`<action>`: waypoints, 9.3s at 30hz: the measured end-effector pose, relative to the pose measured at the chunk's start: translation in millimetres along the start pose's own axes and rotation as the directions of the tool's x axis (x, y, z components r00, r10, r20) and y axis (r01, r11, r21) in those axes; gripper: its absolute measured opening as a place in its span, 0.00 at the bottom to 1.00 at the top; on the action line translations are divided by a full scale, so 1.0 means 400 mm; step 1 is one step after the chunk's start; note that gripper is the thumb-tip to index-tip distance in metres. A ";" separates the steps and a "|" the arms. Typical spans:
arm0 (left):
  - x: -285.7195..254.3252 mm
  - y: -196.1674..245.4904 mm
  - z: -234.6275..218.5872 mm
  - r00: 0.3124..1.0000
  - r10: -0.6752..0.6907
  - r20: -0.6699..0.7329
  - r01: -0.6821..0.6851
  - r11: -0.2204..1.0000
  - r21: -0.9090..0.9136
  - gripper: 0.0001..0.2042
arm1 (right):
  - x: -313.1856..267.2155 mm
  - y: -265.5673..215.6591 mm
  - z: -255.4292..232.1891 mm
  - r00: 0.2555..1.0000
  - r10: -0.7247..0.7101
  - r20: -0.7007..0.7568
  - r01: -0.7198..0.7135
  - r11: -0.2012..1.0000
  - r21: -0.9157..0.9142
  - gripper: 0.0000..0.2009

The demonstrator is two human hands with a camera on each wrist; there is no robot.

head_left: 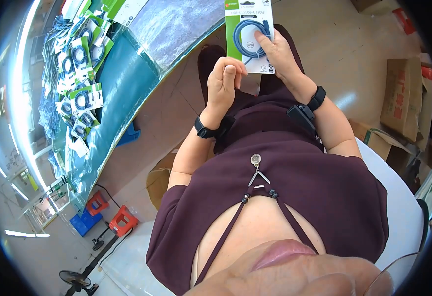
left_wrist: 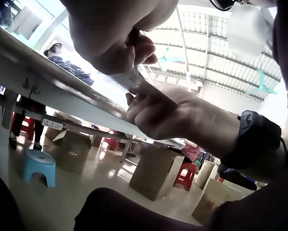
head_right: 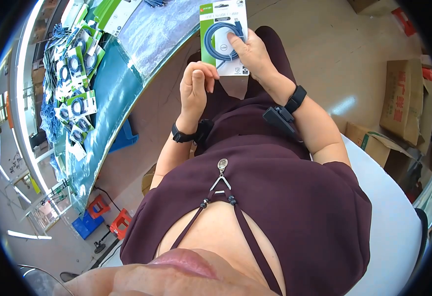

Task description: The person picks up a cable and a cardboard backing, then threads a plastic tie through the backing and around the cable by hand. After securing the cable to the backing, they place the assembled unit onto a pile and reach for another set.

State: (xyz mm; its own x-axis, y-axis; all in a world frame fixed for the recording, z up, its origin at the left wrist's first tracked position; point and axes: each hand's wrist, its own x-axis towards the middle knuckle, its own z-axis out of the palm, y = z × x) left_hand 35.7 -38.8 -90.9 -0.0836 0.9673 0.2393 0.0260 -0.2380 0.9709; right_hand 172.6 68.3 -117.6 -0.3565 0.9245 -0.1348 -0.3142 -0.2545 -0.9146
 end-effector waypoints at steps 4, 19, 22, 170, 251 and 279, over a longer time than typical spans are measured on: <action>-0.021 -0.027 0.006 0.995 -0.097 0.039 0.099 0.994 -0.046 0.16 | 0.015 0.025 -0.015 0.999 -0.034 0.008 0.034 0.999 -0.018 0.14; 0.073 0.035 -0.069 0.993 -0.077 0.087 0.060 0.981 0.182 0.16 | 0.003 -0.040 -0.060 0.989 0.005 0.151 0.019 0.987 -0.159 0.18; 0.089 0.030 -0.086 0.971 -0.179 0.158 0.203 0.967 -0.154 0.16 | -0.004 -0.050 -0.072 0.965 -0.108 0.240 0.173 0.948 -0.268 0.19; -0.012 -0.130 0.054 0.786 -0.615 0.052 0.569 0.690 -0.447 0.07 | -0.116 0.048 -0.090 0.869 -0.236 0.435 0.492 0.502 -0.711 0.08; 0.108 -0.064 0.093 0.919 -0.225 -0.324 0.105 0.932 -0.348 0.11 | 0.134 -0.139 0.044 0.619 -0.636 0.461 0.657 0.097 -0.748 0.12; 0.140 -0.071 0.024 0.901 -0.349 -0.258 0.159 0.819 -0.552 0.12 | 0.105 -0.132 -0.068 0.457 -0.509 0.730 0.844 -0.011 -0.536 0.11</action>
State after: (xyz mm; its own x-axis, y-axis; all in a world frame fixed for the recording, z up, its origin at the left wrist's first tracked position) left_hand 39.8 23.0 -105.0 -0.3412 0.9321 -0.1219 -0.5415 -0.0889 0.8360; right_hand 198.0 128.1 -85.4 -0.6447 0.3448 0.6822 0.1738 0.9352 -0.3084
